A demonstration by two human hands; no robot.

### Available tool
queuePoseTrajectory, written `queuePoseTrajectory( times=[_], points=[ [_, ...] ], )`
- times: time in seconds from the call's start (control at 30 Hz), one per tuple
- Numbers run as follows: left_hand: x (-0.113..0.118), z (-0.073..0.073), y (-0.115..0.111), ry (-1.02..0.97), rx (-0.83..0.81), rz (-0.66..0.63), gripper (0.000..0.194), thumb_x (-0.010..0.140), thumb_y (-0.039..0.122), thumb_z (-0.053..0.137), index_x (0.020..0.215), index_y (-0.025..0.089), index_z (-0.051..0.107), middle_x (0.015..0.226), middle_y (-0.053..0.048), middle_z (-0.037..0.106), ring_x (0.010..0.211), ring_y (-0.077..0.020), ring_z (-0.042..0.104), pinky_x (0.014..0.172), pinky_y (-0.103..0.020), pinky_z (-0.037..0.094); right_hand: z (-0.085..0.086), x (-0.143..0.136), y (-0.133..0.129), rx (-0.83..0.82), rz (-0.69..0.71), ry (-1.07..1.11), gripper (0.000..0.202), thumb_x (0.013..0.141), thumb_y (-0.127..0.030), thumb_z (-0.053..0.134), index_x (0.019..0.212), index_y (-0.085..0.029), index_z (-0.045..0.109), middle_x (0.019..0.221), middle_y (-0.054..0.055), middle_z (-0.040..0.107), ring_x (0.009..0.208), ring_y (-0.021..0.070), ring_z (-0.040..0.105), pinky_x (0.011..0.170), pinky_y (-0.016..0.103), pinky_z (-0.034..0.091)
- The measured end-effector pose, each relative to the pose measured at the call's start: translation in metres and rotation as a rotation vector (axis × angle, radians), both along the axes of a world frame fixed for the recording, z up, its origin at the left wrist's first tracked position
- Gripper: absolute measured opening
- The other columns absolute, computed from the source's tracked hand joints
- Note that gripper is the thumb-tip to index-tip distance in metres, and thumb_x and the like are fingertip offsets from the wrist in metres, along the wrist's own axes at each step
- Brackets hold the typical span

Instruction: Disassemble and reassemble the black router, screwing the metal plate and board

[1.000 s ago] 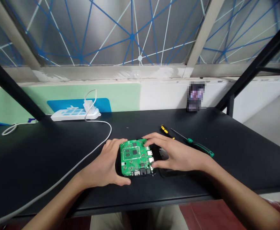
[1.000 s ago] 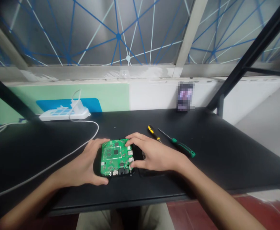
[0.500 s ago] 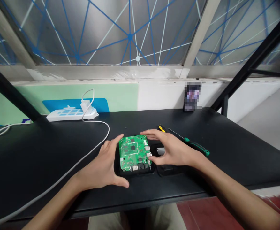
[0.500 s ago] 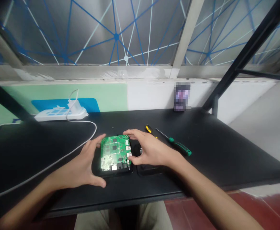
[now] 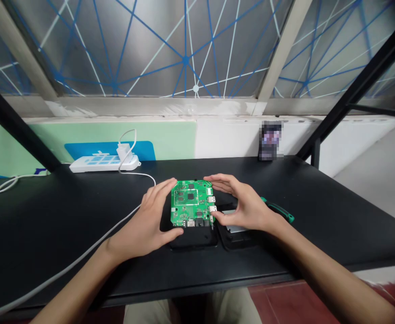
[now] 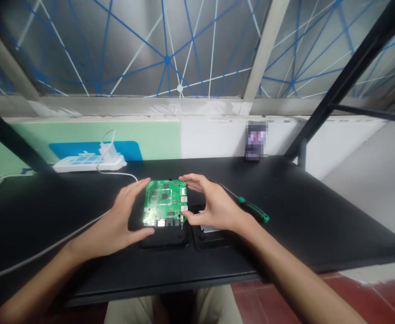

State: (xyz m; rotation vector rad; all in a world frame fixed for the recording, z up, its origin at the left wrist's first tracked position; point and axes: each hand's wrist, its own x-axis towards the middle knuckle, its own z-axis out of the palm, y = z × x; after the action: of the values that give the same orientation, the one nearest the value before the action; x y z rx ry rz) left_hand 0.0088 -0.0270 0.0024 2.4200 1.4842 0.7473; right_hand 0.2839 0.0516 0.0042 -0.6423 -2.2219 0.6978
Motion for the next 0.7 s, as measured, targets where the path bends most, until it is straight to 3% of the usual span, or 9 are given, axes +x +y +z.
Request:
queuePoseTrajectory(
  times=[0.1, 0.33, 0.53, 0.7],
  points=[
    [-0.001, 0.007, 0.006, 0.017, 0.036, -0.023, 0.096, 0.084, 0.038, 0.073, 0.157, 0.030, 0.012, 0.160, -0.014, 0.032, 0.147, -0.0379, 0.031, 0.120, -0.061, 0.030, 0.002, 0.001, 0.000, 0.006, -0.004, 0.021, 0.072, 0.075, -0.025, 0.077, 0.137, -0.023, 0.041, 0.144, 0.013, 0.057, 0.133, 0.0272, 0.059, 0.118, 0.052, 0.045],
    [-0.001, 0.017, 0.018, -0.003, 0.048, -0.097, 0.108, 0.080, 0.037, 0.077, 0.159, 0.029, 0.005, 0.160, -0.014, 0.030, 0.146, -0.0379, 0.031, 0.118, -0.060, 0.032, 0.003, 0.003, 0.004, 0.012, 0.026, 0.060, 0.073, 0.077, -0.024, 0.075, 0.141, -0.025, 0.038, 0.148, 0.012, 0.053, 0.138, 0.0269, 0.054, 0.121, 0.051, 0.043],
    [-0.006, 0.019, 0.034, -0.063, 0.201, -0.097, 0.112, 0.076, 0.033, 0.082, 0.158, 0.027, 0.006, 0.157, -0.014, 0.035, 0.144, -0.0357, 0.035, 0.121, -0.055, 0.031, 0.007, -0.002, 0.016, 0.173, 0.007, 0.020, 0.074, 0.085, -0.022, 0.066, 0.150, -0.025, 0.032, 0.154, 0.011, 0.044, 0.146, 0.0266, 0.043, 0.122, 0.051, 0.040],
    [-0.010, 0.012, 0.045, -0.128, 0.244, -0.089, 0.113, 0.075, 0.032, 0.084, 0.157, 0.028, 0.007, 0.158, -0.016, 0.034, 0.145, -0.0376, 0.036, 0.121, -0.057, 0.030, 0.014, -0.012, 0.023, 0.258, -0.010, -0.073, 0.102, 0.078, -0.047, 0.078, 0.157, -0.025, 0.018, 0.163, 0.015, 0.030, 0.152, 0.0327, 0.031, 0.125, 0.056, 0.032]
  ],
)
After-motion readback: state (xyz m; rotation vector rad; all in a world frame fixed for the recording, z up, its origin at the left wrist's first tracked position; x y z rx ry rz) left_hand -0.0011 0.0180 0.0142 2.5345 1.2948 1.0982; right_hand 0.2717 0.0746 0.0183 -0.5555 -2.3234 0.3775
